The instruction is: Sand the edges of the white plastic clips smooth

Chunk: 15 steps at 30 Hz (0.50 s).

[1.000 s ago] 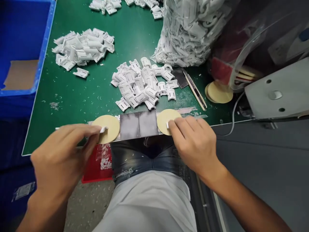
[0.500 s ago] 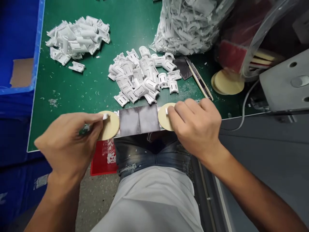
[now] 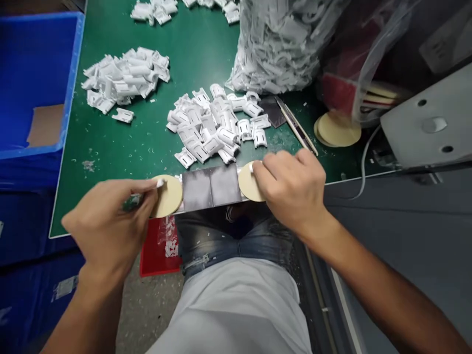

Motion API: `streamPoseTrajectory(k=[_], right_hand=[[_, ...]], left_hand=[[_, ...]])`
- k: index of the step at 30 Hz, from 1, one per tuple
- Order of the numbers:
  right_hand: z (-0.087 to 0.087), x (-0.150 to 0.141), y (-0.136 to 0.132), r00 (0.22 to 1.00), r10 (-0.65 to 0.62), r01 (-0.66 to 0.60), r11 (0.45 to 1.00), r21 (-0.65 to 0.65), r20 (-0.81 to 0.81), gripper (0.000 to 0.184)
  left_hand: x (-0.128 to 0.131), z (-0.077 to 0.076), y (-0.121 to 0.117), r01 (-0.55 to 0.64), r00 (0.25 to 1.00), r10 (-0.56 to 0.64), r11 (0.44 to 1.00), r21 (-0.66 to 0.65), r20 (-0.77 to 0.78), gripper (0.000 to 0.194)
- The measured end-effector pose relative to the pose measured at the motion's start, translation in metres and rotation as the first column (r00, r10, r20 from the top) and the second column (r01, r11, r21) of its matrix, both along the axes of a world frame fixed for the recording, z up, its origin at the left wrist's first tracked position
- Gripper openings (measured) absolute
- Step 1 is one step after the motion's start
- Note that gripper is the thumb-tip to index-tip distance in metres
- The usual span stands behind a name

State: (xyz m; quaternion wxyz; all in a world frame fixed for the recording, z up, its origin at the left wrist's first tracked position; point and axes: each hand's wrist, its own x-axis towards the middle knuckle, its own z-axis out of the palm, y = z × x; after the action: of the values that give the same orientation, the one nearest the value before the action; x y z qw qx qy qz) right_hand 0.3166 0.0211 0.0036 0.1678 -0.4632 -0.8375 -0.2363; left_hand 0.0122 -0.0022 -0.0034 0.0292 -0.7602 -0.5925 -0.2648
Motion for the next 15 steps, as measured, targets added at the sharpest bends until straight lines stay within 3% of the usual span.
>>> streamPoseTrajectory(k=[4,6,8,10,11,13,15], right_hand=[[0.001,-0.002,0.003,0.999,0.03,-0.032,0.998,-0.047,-0.029,0.004],[0.002,-0.003,0.003,1.0,0.024,-0.025,0.999,-0.044,-0.019,0.008],[0.004,-0.001,-0.003,1.0,0.002,-0.001,0.999,-0.039,0.012,0.016],[0.007,0.004,-0.017,1.0,0.01,-0.011,0.996,-0.094,-0.009,0.011],[0.01,0.007,-0.025,0.998,0.017,-0.025,0.989,-0.143,-0.057,0.004],[0.015,0.012,-0.04,0.977,0.002,-0.052,0.971,-0.231,-0.211,0.02],[0.018,0.013,-0.044,0.906,-0.059,-0.074,0.953,-0.294,-0.419,0.035]], left_hand=[[0.001,-0.001,0.001,0.037,0.998,-0.036,0.999,-0.025,0.058,0.013],[0.001,0.0,0.001,0.028,0.998,-0.027,1.0,-0.015,0.058,0.01],[-0.002,0.001,-0.005,-0.004,1.0,0.004,1.0,-0.004,0.031,0.006],[-0.007,0.005,-0.019,0.004,0.999,-0.002,0.999,-0.046,0.04,0.009],[-0.01,0.008,-0.028,0.019,0.998,-0.015,0.997,-0.076,0.061,0.014],[-0.012,0.013,-0.042,0.024,0.994,-0.013,0.995,-0.101,0.108,0.023],[-0.008,0.018,-0.043,-0.007,0.985,0.02,0.997,-0.075,0.172,0.029]])
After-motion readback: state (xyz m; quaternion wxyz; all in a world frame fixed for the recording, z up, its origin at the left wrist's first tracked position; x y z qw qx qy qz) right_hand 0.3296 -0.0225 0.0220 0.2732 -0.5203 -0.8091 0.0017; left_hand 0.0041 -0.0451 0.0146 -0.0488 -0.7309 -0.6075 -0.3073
